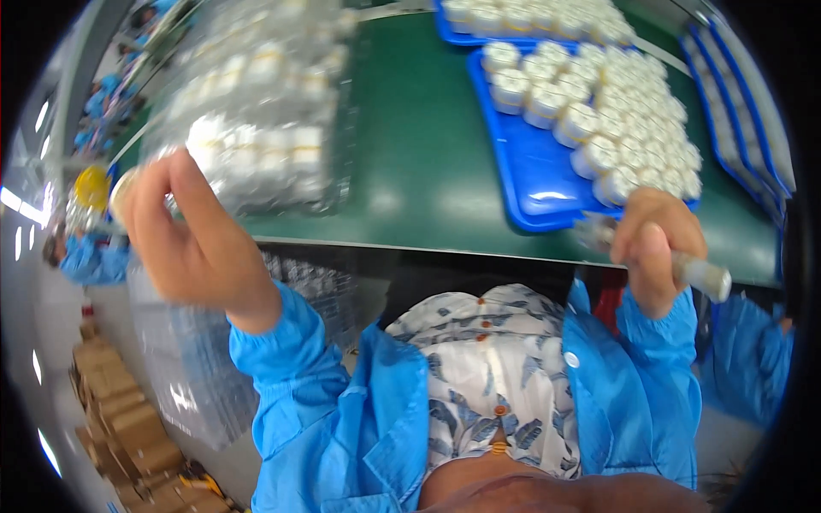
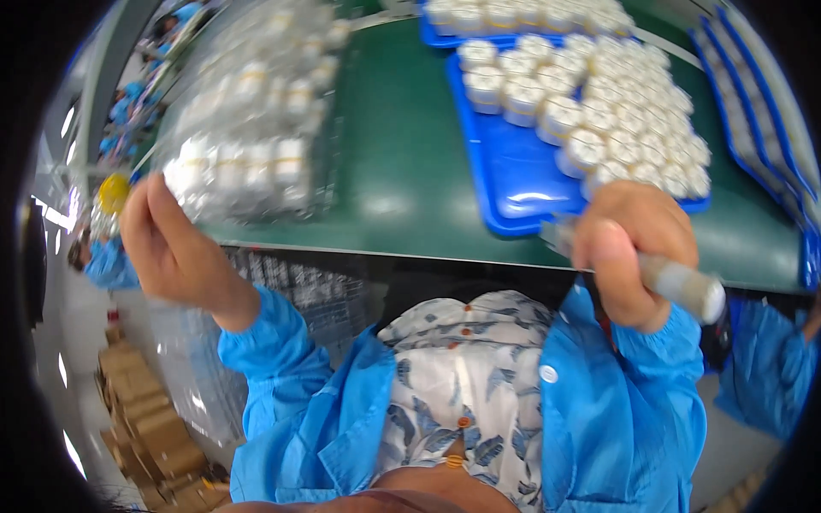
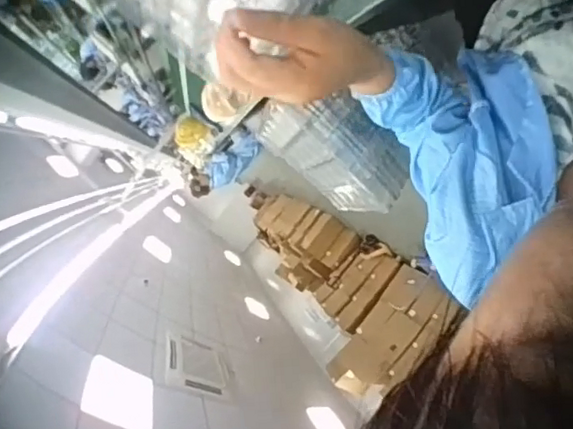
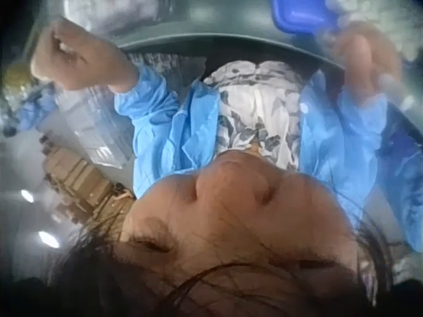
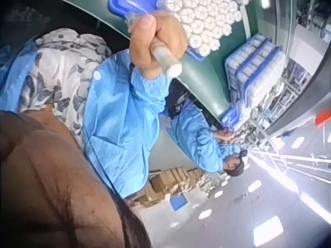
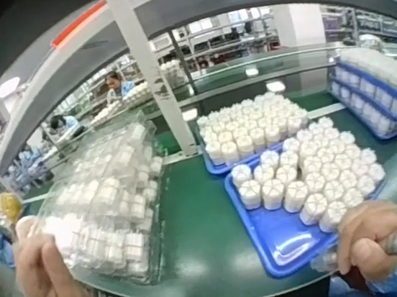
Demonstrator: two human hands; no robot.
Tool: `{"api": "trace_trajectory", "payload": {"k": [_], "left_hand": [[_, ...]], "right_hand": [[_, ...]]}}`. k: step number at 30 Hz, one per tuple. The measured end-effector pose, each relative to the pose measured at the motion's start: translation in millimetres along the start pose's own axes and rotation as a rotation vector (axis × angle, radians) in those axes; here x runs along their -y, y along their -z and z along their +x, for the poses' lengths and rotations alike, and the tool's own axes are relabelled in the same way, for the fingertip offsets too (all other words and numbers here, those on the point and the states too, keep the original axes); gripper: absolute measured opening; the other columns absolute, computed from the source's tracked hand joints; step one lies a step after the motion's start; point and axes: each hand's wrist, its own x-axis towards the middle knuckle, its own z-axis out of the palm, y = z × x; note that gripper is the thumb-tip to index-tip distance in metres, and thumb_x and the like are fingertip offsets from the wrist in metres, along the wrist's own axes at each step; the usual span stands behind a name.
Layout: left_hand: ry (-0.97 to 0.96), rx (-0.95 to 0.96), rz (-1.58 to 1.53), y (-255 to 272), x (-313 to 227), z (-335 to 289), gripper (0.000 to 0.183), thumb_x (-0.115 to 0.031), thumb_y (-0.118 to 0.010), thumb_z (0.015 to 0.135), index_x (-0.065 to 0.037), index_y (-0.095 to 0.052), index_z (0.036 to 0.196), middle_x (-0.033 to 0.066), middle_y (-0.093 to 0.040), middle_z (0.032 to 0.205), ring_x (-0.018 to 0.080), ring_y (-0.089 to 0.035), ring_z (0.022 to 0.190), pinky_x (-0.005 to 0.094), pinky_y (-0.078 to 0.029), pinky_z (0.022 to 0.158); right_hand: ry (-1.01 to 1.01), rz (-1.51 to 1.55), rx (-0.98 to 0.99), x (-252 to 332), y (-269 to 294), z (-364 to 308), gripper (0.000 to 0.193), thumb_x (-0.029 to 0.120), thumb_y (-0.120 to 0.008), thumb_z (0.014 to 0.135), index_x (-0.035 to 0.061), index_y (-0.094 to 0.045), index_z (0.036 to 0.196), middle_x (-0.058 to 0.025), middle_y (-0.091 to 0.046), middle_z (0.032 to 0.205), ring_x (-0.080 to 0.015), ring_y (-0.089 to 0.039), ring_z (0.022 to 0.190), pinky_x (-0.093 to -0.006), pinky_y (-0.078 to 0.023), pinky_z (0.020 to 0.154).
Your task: The person assembles small white plastic components by hand, then applies a treatment to them using a handheld applicator tool at a factory workbench.
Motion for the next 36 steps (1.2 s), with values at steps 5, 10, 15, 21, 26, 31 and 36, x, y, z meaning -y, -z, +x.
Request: {"api": "trace_trajectory", "payload": {"k": [5, 10, 15, 21, 26, 31, 36], "left_hand": [[-0.262, 0.495, -0.372, -109, -82, -55, 0.026, -0.006, -0.074, 0.077, -0.001, -0.064, 0.101, 0.0138, -0.064, 0.101, 0.0318, -0.062, 0.091, 0.0369, -0.051, 0.077], [-0.278, 0.622, -0.215, -178, -98, -74, 0.040, -0.016, -0.077, 0.075, 0.001, -0.059, 0.107, 0.0142, -0.062, 0.101, 0.0325, -0.059, 0.093, 0.0402, -0.050, 0.078], [-0.116, 0.678, -0.315, -188, -84, -83, 0.042, -0.016, -0.079, 0.073, -0.002, -0.060, 0.108, 0.0139, -0.058, 0.100, 0.0329, -0.059, 0.091, 0.0394, -0.051, 0.076], [0.056, 0.664, -0.580, -163, -90, -79, 0.035, -0.009, -0.077, 0.071, -0.004, -0.065, 0.103, 0.0122, -0.062, 0.107, 0.0279, -0.061, 0.088, 0.0359, -0.052, 0.075], [-0.138, 0.829, -0.724, -132, -121, -97, 0.041, -0.004, -0.077, 0.066, -0.002, -0.063, 0.105, 0.0116, -0.065, 0.099, 0.0306, -0.061, 0.091, 0.0384, -0.050, 0.079], [-0.060, 0.855, -0.775, -134, -119, -112, 0.045, -0.002, -0.078, 0.065, -0.002, -0.062, 0.107, 0.0119, -0.065, 0.100, 0.0312, -0.060, 0.091, 0.0386, -0.050, 0.079], [-0.063, 0.819, -0.808, -133, -118, -117, 0.046, -0.001, -0.078, 0.065, -0.003, -0.062, 0.108, 0.0107, -0.066, 0.103, 0.0304, -0.061, 0.093, 0.0379, -0.050, 0.081]], "right_hand": [[-0.068, 0.011, -0.044, -9, 10, 3, 0.018, 0.004, -0.056, 0.082, 0.0049, -0.053, 0.065, -0.0064, -0.057, 0.059, -0.0206, -0.054, 0.051, -0.0328, -0.042, 0.049], [-0.043, -0.011, 0.007, -8, 22, -2, 0.019, 0.005, -0.059, 0.083, 0.0050, -0.052, 0.065, -0.0076, -0.058, 0.061, -0.0220, -0.056, 0.051, -0.0330, -0.043, 0.047], [-0.055, -0.014, -0.007, -16, 30, -4, 0.020, 0.009, -0.053, 0.087, 0.0056, -0.051, 0.067, -0.0070, -0.058, 0.061, -0.0183, -0.050, 0.051, -0.0320, -0.038, 0.048], [-0.060, -0.012, -0.040, -24, 26, 3, 0.021, 0.010, -0.054, 0.088, 0.0035, -0.053, 0.069, -0.0076, -0.058, 0.062, -0.0159, -0.049, 0.053, -0.0302, -0.037, 0.048], [-0.072, 0.141, -0.172, -42, 15, 15, 0.022, 0.007, -0.061, 0.087, 0.0007, -0.055, 0.067, -0.0021, -0.049, 0.058, -0.0072, -0.043, 0.051, -0.0263, -0.031, 0.045], [-0.078, 0.142, -0.057, -52, 10, 15, 0.026, 0.008, -0.062, 0.088, 0.0007, -0.052, 0.065, -0.0011, -0.045, 0.057, -0.0069, -0.038, 0.051, -0.0271, -0.026, 0.044], [-0.066, 0.099, -0.069, -55, 3, 16, 0.029, 0.008, -0.064, 0.089, -0.0004, -0.051, 0.064, -0.0024, -0.044, 0.055, -0.0088, -0.038, 0.049, -0.0290, -0.026, 0.043]]}}
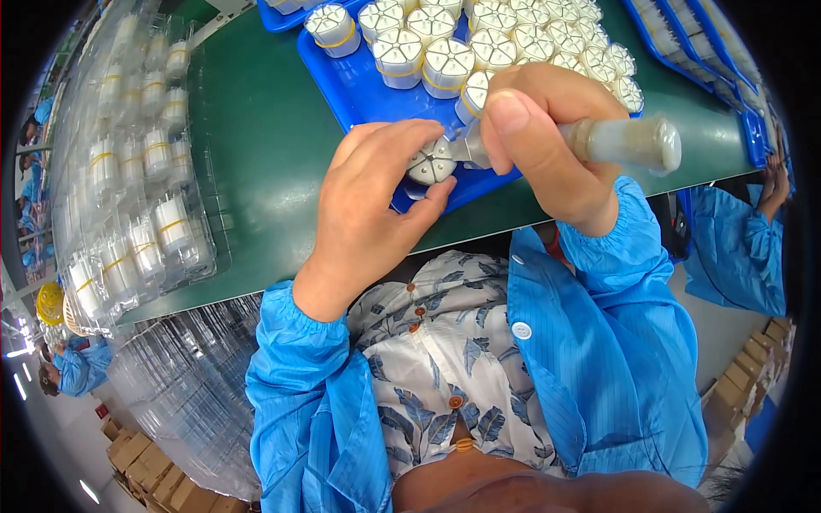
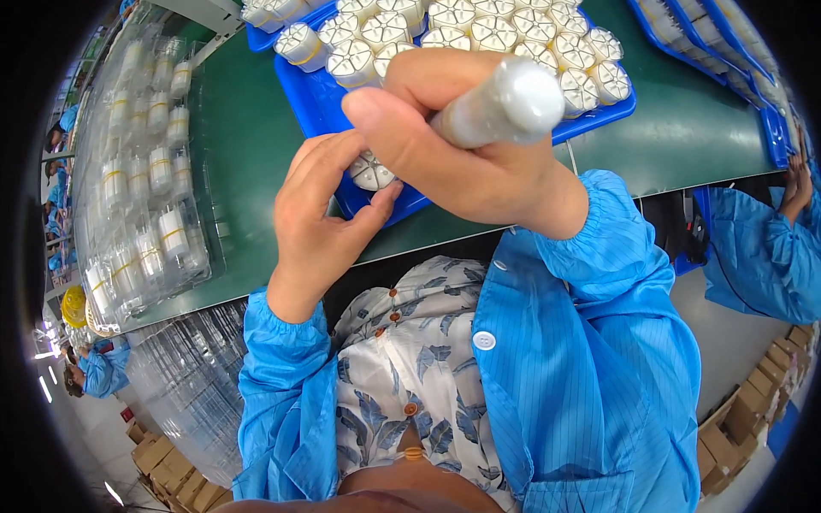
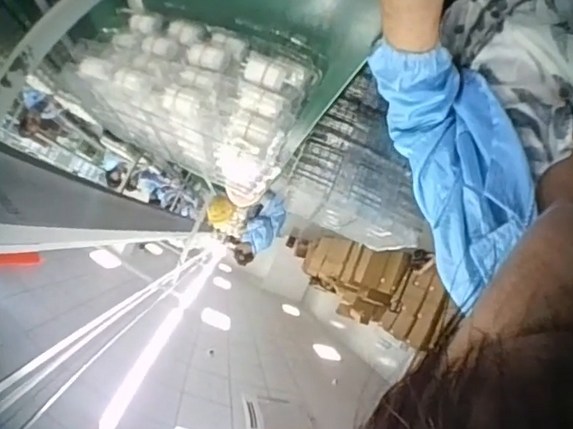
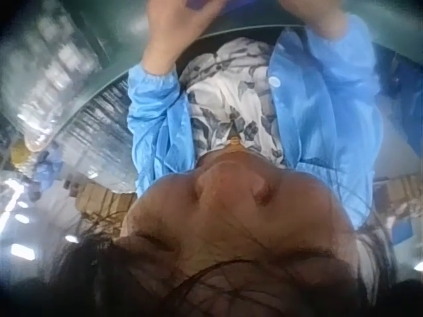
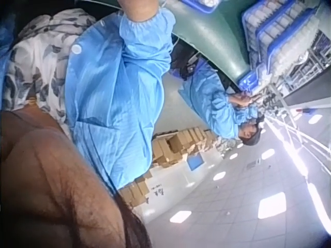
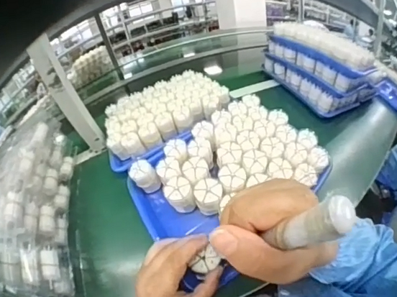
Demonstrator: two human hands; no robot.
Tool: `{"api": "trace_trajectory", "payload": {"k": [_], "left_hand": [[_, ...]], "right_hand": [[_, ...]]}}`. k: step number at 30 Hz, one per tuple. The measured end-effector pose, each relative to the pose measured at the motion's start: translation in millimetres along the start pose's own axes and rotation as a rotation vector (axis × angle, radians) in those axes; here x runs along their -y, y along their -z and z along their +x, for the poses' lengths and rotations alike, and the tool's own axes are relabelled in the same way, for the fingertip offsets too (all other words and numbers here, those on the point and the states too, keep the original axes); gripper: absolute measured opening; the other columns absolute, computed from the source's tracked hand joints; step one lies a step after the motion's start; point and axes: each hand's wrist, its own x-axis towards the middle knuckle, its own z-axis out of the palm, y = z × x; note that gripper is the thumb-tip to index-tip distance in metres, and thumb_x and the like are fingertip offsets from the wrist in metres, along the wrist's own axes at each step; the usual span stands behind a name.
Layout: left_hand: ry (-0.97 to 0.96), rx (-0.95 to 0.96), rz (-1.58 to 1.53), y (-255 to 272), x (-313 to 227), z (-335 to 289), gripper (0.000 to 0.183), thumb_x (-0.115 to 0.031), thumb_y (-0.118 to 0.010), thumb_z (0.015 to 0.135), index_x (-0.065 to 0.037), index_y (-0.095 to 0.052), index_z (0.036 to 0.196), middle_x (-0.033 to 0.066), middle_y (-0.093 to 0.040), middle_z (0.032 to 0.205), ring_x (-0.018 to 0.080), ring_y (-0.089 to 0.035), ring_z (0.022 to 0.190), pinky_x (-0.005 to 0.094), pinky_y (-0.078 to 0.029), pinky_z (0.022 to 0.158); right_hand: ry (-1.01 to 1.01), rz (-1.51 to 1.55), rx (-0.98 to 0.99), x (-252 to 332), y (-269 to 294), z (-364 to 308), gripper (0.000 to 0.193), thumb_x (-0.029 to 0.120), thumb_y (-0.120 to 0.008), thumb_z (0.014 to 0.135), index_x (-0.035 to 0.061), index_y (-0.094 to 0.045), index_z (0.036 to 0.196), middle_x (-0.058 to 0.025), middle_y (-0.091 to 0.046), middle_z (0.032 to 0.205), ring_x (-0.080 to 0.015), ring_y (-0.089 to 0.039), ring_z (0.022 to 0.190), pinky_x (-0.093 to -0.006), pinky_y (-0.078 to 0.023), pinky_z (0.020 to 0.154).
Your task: The person assembles small white plastic components by hand, then applies a treatment to them using a handheld applicator tool at a factory workbench.
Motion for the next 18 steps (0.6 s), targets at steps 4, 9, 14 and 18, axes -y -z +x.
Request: {"api": "trace_trajectory", "payload": {"k": [4, 9, 14, 18], "left_hand": [[-0.002, 0.014, -0.079, 1, 2, 0, 0.047, -0.001, -0.077, 0.064, -0.003, -0.062, 0.109, 0.0104, -0.066, 0.104, 0.0305, -0.060, 0.094, 0.0378, -0.049, 0.082], [0.038, 0.010, -0.117, -1, -3, -1, 0.049, -0.003, -0.079, 0.063, -0.003, -0.061, 0.109, 0.0112, -0.064, 0.103, 0.0311, -0.059, 0.094, 0.0380, -0.049, 0.081], [0.152, -0.085, 0.121, -9, -2, -9, 0.050, -0.007, -0.083, 0.060, -0.002, -0.061, 0.105, 0.0128, -0.061, 0.098, 0.0315, -0.058, 0.089, 0.0396, -0.048, 0.076], [0.106, -0.079, 0.057, -3, -1, -10, 0.049, -0.001, -0.082, 0.062, -0.002, -0.061, 0.106, 0.0103, -0.063, 0.100, 0.0245, -0.060, 0.088, 0.0319, -0.050, 0.074]], "right_hand": [[-0.089, -0.092, 0.147, 7, 1, 9, 0.032, 0.013, -0.052, 0.094, 0.0024, -0.053, 0.064, -0.0057, -0.054, 0.061, -0.0119, -0.048, 0.055, -0.0279, -0.037, 0.051], [-0.116, -0.146, 0.149, 6, -4, 10, 0.034, 0.015, -0.054, 0.095, 0.0023, -0.054, 0.063, -0.0044, -0.052, 0.060, -0.0106, -0.048, 0.054, -0.0270, -0.037, 0.050], [-0.071, -0.035, 0.088, -1, -5, 10, 0.031, 0.013, -0.056, 0.094, 0.0020, -0.053, 0.065, -0.0027, -0.047, 0.058, -0.0096, -0.043, 0.052, -0.0275, -0.032, 0.047], [-0.026, -0.026, 0.083, 4, 1, 17, 0.030, 0.014, -0.055, 0.094, 0.0014, -0.053, 0.067, -0.0038, -0.048, 0.059, -0.0103, -0.043, 0.052, -0.0277, -0.031, 0.047]]}}
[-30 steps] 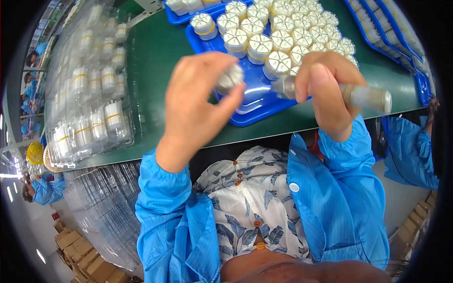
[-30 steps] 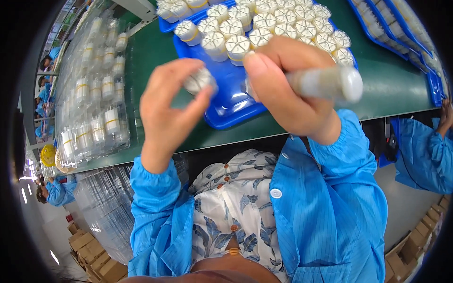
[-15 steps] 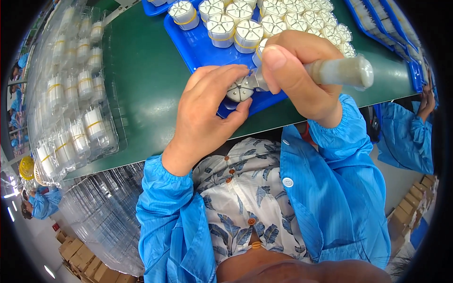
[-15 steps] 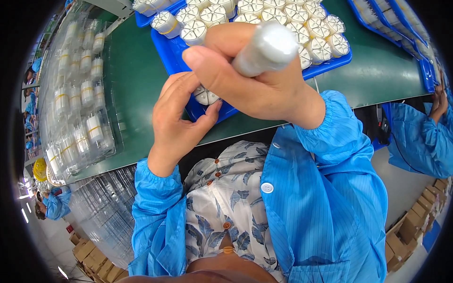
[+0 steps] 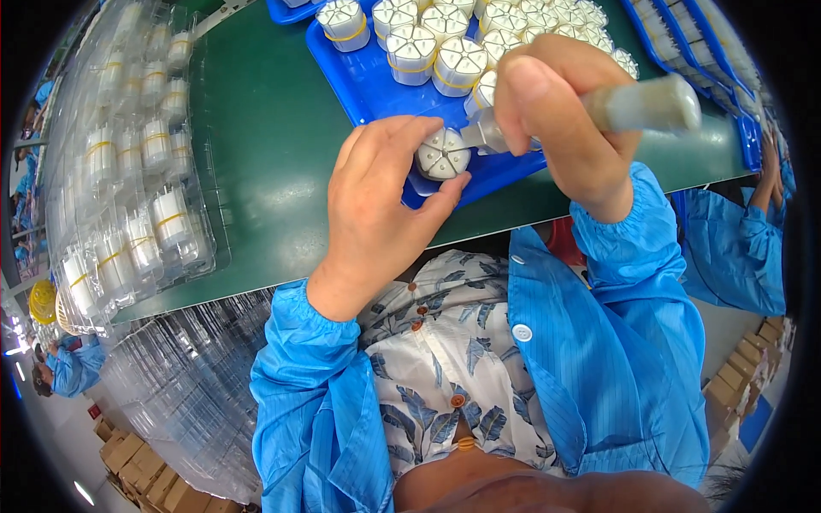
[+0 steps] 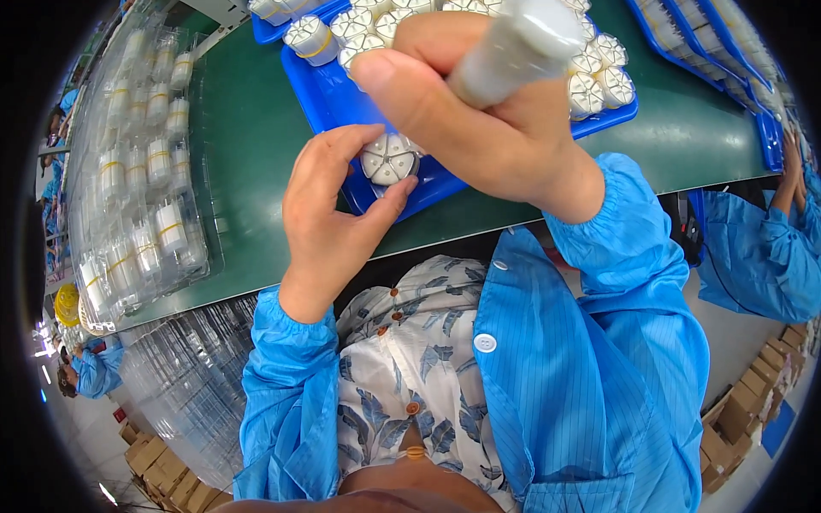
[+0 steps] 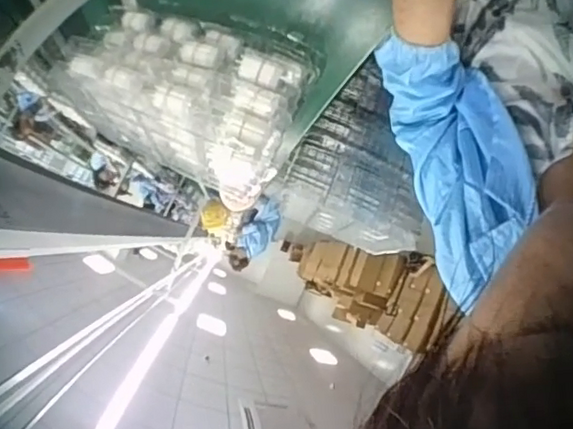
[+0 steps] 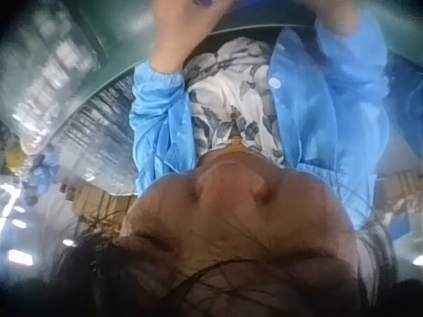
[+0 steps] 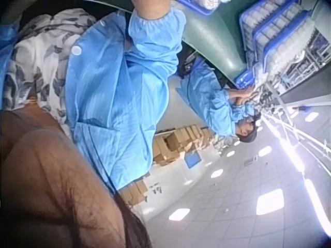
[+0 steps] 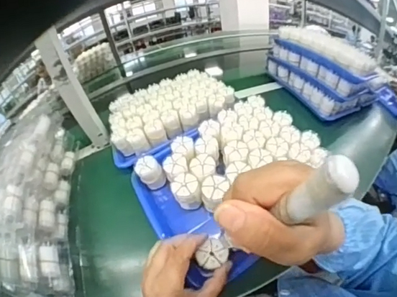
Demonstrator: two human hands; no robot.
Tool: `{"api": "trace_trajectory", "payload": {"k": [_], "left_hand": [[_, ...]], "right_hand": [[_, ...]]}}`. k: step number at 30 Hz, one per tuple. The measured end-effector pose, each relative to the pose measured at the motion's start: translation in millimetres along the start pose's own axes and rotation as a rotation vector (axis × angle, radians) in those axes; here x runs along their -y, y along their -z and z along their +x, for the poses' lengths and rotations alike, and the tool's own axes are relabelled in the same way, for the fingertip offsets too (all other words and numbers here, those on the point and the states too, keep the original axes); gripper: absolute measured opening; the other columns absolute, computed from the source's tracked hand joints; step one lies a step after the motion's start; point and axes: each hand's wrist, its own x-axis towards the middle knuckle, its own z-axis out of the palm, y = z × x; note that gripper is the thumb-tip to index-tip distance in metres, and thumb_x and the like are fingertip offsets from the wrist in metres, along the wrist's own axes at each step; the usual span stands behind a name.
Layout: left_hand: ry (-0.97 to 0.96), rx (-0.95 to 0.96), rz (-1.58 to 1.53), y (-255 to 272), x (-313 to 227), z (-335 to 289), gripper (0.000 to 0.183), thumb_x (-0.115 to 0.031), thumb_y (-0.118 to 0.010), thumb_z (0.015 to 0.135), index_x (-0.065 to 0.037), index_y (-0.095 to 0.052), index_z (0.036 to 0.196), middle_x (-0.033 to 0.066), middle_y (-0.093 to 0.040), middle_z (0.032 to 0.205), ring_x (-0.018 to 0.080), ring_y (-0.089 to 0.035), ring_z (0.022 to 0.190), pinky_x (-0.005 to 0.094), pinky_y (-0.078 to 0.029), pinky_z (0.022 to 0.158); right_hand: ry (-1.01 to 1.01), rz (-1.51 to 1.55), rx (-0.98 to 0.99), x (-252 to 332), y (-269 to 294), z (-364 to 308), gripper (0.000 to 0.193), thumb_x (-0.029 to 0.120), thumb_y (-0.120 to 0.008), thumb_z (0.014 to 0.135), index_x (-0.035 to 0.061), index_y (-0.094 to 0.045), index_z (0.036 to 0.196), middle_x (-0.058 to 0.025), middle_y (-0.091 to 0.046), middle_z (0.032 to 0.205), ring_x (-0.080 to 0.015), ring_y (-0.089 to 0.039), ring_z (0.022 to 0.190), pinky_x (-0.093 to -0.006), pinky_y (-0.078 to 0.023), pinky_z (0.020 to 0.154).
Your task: The person assembles small white plastic components by hand, then applies a treatment to them using a handheld applicator tool at a factory workbench.
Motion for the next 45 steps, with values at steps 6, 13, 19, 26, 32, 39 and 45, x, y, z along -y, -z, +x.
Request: {"api": "trace_trajectory", "payload": {"k": [6, 13, 19, 26, 32, 39, 45], "left_hand": [[0.002, 0.043, -0.053, 2, 2, 2, 0.046, 0.000, -0.079, 0.065, -0.002, -0.063, 0.108, 0.0106, -0.064, 0.104, 0.0258, -0.061, 0.091, 0.0335, -0.050, 0.076], [0.009, -0.005, -0.002, -4, -4, 2, 0.051, -0.006, -0.081, 0.063, -0.002, -0.059, 0.109, 0.0137, -0.061, 0.099, 0.0313, -0.059, 0.089, 0.0390, -0.049, 0.077], [0.066, 0.019, -0.027, -1, -2, -1, 0.059, -0.004, -0.084, 0.063, -0.002, -0.057, 0.116, 0.0105, -0.063, 0.099, 0.0232, -0.061, 0.088, 0.0318, -0.050, 0.075], [0.043, 0.032, -0.140, -1, 0, 1, 0.057, -0.003, -0.080, 0.066, -0.001, -0.054, 0.116, 0.0130, -0.064, 0.105, 0.0297, -0.060, 0.094, 0.0367, -0.050, 0.080], [0.070, 0.010, 0.069, -3, -5, 1, 0.060, -0.003, -0.080, 0.066, 0.000, -0.052, 0.119, 0.0153, -0.062, 0.108, 0.0320, -0.059, 0.096, 0.0395, -0.049, 0.084], [0.123, -0.026, -0.174, -3, -1, -1, 0.063, -0.001, -0.079, 0.067, 0.001, -0.049, 0.122, 0.0158, -0.063, 0.108, 0.0315, -0.060, 0.099, 0.0387, -0.049, 0.085], [0.024, -0.013, -0.193, 0, 3, 0, 0.059, 0.003, -0.074, 0.069, 0.001, -0.050, 0.122, 0.0151, -0.063, 0.109, 0.0316, -0.060, 0.101, 0.0381, -0.049, 0.086]], "right_hand": [[0.036, 0.044, 0.023, -14, -6, 1, 0.031, 0.011, -0.061, 0.093, 0.0014, -0.052, 0.065, 0.0003, -0.040, 0.054, -0.0071, -0.038, 0.049, -0.0284, -0.026, 0.043], [0.069, -0.057, 0.091, -10, -5, -3, 0.019, 0.010, -0.063, 0.091, -0.0003, -0.061, 0.075, -0.0029, -0.053, 0.062, -0.0094, -0.046, 0.052, -0.0273, -0.035, 0.045], [0.036, 0.031, 0.013, -6, 2, 2, 0.025, 0.012, -0.062, 0.092, -0.0011, -0.057, 0.071, -0.0036, -0.048, 0.059, -0.0105, -0.045, 0.053, -0.0291, -0.031, 0.046], [0.094, 0.016, 0.102, -16, -2, 5, 0.025, 0.011, -0.061, 0.092, -0.0007, -0.056, 0.071, -0.0031, -0.047, 0.058, -0.0101, -0.042, 0.050, -0.0293, -0.030, 0.044], [0.027, 0.037, 0.081, -8, -6, 4, 0.026, 0.013, -0.060, 0.092, 0.0000, -0.056, 0.070, -0.0026, -0.046, 0.058, -0.0095, -0.043, 0.049, -0.0276, -0.032, 0.045], [0.024, 0.020, 0.082, -5, 0, 11, 0.030, 0.014, -0.060, 0.093, 0.0006, -0.054, 0.068, -0.0027, -0.045, 0.058, -0.0100, -0.044, 0.052, -0.0278, -0.031, 0.046], [0.048, 0.029, 0.130, -11, -4, 14, 0.028, 0.013, -0.061, 0.093, 0.0000, -0.054, 0.070, -0.0028, -0.044, 0.058, -0.0103, -0.043, 0.052, -0.0283, -0.031, 0.046]]}}
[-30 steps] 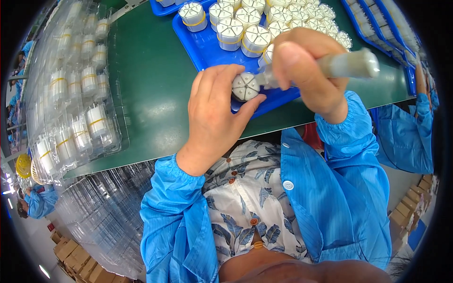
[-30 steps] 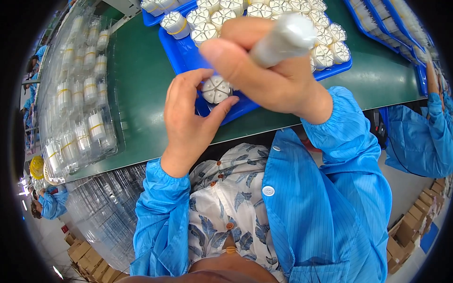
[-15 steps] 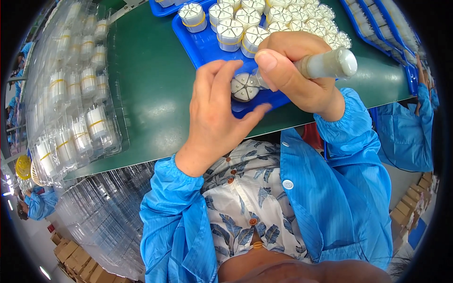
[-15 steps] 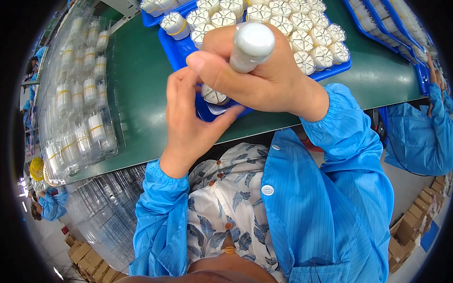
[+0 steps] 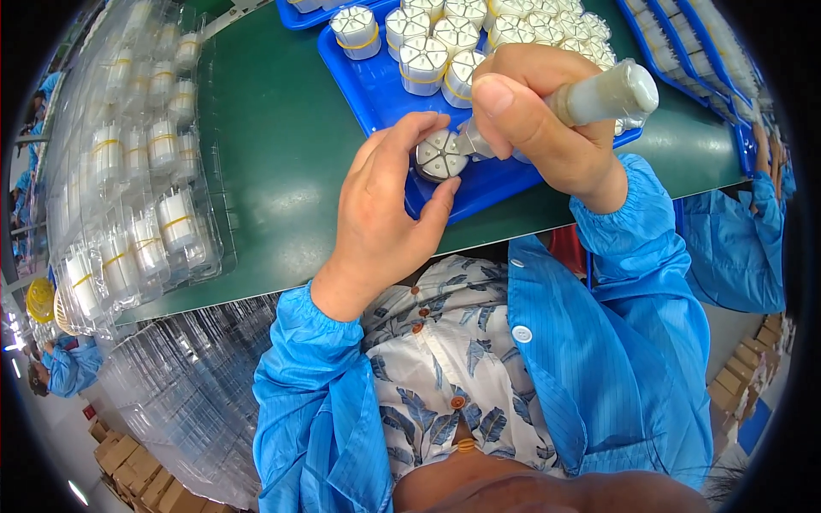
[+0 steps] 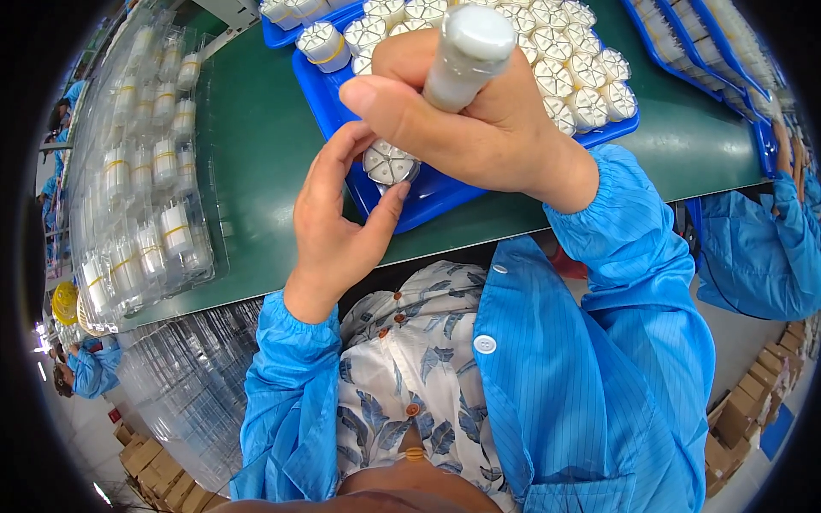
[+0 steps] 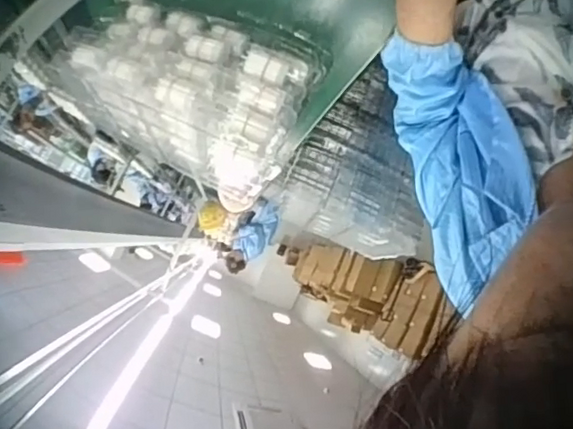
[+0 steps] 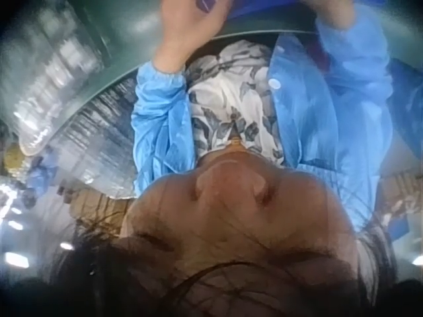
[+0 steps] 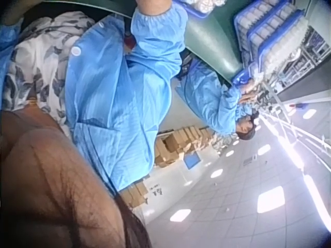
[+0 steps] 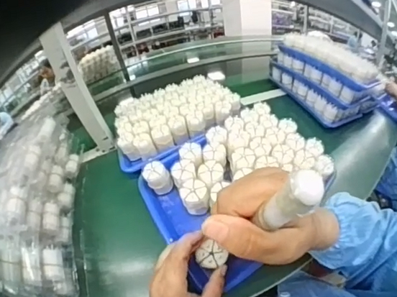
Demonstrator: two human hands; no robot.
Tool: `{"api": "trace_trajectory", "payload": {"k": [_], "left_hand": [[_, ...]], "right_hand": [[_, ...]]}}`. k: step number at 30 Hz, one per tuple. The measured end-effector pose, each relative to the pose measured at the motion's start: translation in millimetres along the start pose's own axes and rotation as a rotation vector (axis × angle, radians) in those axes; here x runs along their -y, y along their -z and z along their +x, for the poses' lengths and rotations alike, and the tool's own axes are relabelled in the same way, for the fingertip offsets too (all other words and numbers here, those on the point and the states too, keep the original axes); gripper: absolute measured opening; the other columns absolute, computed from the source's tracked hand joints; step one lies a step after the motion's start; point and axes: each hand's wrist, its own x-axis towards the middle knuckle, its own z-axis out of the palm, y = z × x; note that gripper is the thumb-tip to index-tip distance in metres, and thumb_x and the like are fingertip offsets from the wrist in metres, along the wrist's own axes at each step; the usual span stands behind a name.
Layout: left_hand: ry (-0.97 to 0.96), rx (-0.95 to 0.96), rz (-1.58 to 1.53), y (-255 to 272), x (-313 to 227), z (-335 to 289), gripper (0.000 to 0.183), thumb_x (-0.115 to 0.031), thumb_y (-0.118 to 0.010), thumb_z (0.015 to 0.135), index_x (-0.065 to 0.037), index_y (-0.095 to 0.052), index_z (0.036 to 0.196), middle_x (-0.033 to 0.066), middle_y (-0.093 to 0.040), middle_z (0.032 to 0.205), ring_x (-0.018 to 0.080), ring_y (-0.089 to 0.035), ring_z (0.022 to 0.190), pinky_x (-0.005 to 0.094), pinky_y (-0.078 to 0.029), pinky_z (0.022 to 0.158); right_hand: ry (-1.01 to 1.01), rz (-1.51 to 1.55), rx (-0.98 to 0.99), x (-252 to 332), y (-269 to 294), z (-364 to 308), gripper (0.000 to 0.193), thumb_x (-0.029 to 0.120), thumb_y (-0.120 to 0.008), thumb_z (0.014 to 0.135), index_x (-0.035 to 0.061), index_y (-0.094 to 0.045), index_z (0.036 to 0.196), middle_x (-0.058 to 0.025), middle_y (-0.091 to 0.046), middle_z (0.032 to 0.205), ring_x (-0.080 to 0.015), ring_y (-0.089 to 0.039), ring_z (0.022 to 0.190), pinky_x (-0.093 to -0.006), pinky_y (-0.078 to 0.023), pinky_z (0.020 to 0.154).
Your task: The person assembles small white plastic components by hand, then applies a treatment to them using a handheld applicator tool at a factory workbench.
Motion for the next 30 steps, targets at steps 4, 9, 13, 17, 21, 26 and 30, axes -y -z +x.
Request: {"api": "trace_trajectory", "payload": {"k": [4, 9, 13, 17, 21, 26, 30], "left_hand": [[0.007, 0.039, 0.005, 3, 0, 0, 0.060, 0.003, -0.073, 0.070, 0.001, -0.050, 0.125, 0.0162, -0.062, 0.113, 0.0302, -0.061, 0.104, 0.0367, -0.049, 0.089], [-0.019, 0.030, 0.047, 1, -1, 2, 0.058, 0.000, -0.076, 0.068, 0.000, -0.052, 0.120, 0.0157, -0.062, 0.107, 0.0328, -0.059, 0.098, 0.0389, -0.049, 0.084], [-0.007, -0.014, 0.127, -4, 5, 0, 0.065, -0.005, -0.081, 0.065, -0.001, -0.050, 0.122, 0.0157, -0.059, 0.100, 0.0329, -0.059, 0.094, 0.0389, -0.049, 0.079], [0.005, -0.043, 0.108, -5, 3, 0, 0.067, -0.003, -0.081, 0.066, -0.002, -0.048, 0.124, 0.0148, -0.060, 0.100, 0.0321, -0.059, 0.094, 0.0389, -0.050, 0.078], [-0.011, -0.054, 0.088, -1, 4, -2, 0.066, -0.002, -0.079, 0.067, -0.001, -0.048, 0.125, 0.0146, -0.063, 0.105, 0.0316, -0.059, 0.096, 0.0386, -0.049, 0.080], [0.006, 0.050, -0.018, 5, -2, -3, 0.062, 0.005, -0.072, 0.070, 0.000, -0.047, 0.127, 0.0146, -0.063, 0.113, 0.0327, -0.058, 0.102, 0.0395, -0.048, 0.087], [-0.004, 0.083, -0.022, 8, 1, 2, 0.061, 0.007, -0.069, 0.070, 0.000, -0.048, 0.127, 0.0163, -0.062, 0.115, 0.0346, -0.058, 0.102, 0.0401, -0.048, 0.087]], "right_hand": [[-0.030, -0.007, 0.017, -2, 2, 0, 0.027, 0.013, -0.061, 0.093, -0.0001, -0.055, 0.070, -0.0026, -0.045, 0.058, -0.0102, -0.042, 0.052, -0.0280, -0.031, 0.046], [0.066, -0.121, 0.052, -1, -2, -1, 0.021, 0.011, -0.063, 0.090, 0.0002, -0.058, 0.073, -0.0055, -0.049, 0.059, -0.0149, -0.047, 0.049, -0.0302, -0.034, 0.044], [0.099, -0.162, 0.054, -1, -1, -5, 0.017, 0.013, -0.063, 0.089, 0.0002, -0.062, 0.077, -0.0067, -0.052, 0.059, -0.0174, -0.051, 0.049, -0.0304, -0.037, 0.044], [0.068, -0.147, 0.044, 2, -2, -5, 0.017, 0.013, -0.063, 0.090, 0.0004, -0.062, 0.078, -0.0062, -0.052, 0.059, -0.0142, -0.053, 0.051, -0.0292, -0.037, 0.044], [-0.059, -0.025, -0.014, 6, -1, -4, 0.023, 0.014, -0.062, 0.092, 0.0017, -0.059, 0.073, -0.0026, -0.050, 0.058, -0.0090, -0.049, 0.051, -0.0275, -0.035, 0.045], [-0.059, 0.016, -0.023, 6, -1, 1, 0.030, 0.016, -0.062, 0.093, 0.0030, -0.054, 0.067, 0.0001, -0.046, 0.056, -0.0066, -0.044, 0.052, -0.0259, -0.032, 0.045], [-0.086, -0.051, 0.018, -1, -2, 2, 0.028, 0.015, -0.062, 0.093, 0.0031, -0.055, 0.068, 0.0004, -0.044, 0.056, -0.0059, -0.042, 0.053, -0.0260, -0.031, 0.045]]}}
